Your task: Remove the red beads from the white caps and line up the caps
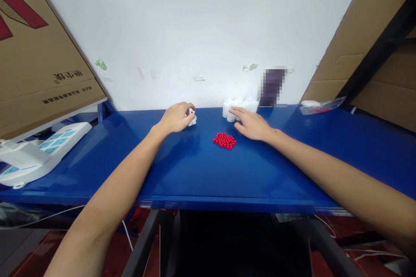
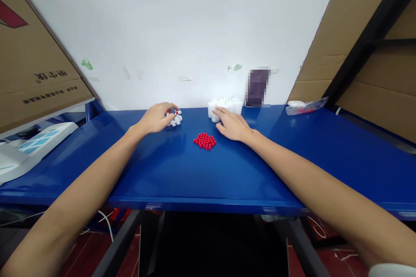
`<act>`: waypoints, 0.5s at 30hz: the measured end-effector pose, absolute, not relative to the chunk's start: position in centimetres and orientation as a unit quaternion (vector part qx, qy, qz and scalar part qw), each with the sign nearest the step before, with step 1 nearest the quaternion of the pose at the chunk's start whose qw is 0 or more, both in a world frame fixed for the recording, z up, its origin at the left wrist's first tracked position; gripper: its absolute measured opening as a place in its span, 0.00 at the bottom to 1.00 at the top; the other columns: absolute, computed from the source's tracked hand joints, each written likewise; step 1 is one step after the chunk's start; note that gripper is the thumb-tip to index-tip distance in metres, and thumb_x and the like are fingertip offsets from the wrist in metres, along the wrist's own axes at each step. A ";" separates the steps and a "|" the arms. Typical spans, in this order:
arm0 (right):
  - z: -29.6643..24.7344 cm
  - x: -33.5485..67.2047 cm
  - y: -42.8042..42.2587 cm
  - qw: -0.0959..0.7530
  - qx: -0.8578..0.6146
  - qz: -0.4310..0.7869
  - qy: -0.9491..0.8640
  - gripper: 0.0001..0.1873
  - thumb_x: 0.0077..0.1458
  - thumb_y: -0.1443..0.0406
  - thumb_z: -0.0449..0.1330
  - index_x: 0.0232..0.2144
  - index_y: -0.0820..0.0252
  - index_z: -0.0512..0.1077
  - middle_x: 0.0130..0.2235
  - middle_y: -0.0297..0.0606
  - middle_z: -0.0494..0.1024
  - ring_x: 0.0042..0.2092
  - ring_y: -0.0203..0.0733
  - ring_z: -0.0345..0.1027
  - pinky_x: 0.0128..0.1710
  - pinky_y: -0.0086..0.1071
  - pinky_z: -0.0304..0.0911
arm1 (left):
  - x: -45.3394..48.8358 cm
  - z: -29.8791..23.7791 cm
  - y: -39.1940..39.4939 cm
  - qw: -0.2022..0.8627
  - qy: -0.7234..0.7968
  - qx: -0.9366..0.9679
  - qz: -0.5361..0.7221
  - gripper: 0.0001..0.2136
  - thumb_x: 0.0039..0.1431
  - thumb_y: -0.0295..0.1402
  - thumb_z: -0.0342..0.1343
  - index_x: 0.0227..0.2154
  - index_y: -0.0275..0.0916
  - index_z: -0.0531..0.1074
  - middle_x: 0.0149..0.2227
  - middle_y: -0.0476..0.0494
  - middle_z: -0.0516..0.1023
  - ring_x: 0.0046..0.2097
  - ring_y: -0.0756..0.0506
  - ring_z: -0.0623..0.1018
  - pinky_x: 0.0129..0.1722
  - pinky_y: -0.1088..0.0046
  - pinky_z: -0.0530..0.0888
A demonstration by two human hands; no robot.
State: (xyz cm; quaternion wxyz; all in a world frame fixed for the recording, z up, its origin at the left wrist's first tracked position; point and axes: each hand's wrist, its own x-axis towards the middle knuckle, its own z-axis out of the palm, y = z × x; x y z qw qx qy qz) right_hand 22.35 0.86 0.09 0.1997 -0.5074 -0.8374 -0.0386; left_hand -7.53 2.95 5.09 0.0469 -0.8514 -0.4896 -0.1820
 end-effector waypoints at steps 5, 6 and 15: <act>-0.1 22.2 0.8 0.210 -0.505 -0.027 -0.837 0.34 0.59 0.64 0.50 0.68 0.57 0.56 0.70 0.46 0.56 0.61 0.59 0.64 0.55 0.49 0.66 | -7.8 4.8 3.2 0.062 -0.453 -0.879 -0.139 0.20 0.60 0.39 0.44 0.47 0.38 0.75 0.46 0.37 0.76 0.41 0.41 0.76 0.44 0.63 0.70; 0.0 22.2 0.8 0.220 -0.500 -0.028 -0.837 0.33 0.59 0.64 0.50 0.67 0.57 0.57 0.69 0.46 0.57 0.60 0.59 0.65 0.54 0.49 0.67 | -8.0 4.7 3.3 0.060 -0.452 -0.880 -0.129 0.20 0.61 0.40 0.44 0.47 0.38 0.75 0.46 0.37 0.76 0.42 0.40 0.76 0.44 0.63 0.70; 0.2 22.0 0.5 0.283 -0.457 -0.025 -0.843 0.27 0.59 0.66 0.51 0.61 0.59 0.64 0.59 0.45 0.72 0.52 0.52 0.71 0.49 0.44 0.67 | -8.3 3.9 3.9 0.005 -0.436 -0.896 -0.086 0.21 0.56 0.37 0.49 0.51 0.39 0.73 0.45 0.37 0.78 0.43 0.40 0.77 0.42 0.66 0.70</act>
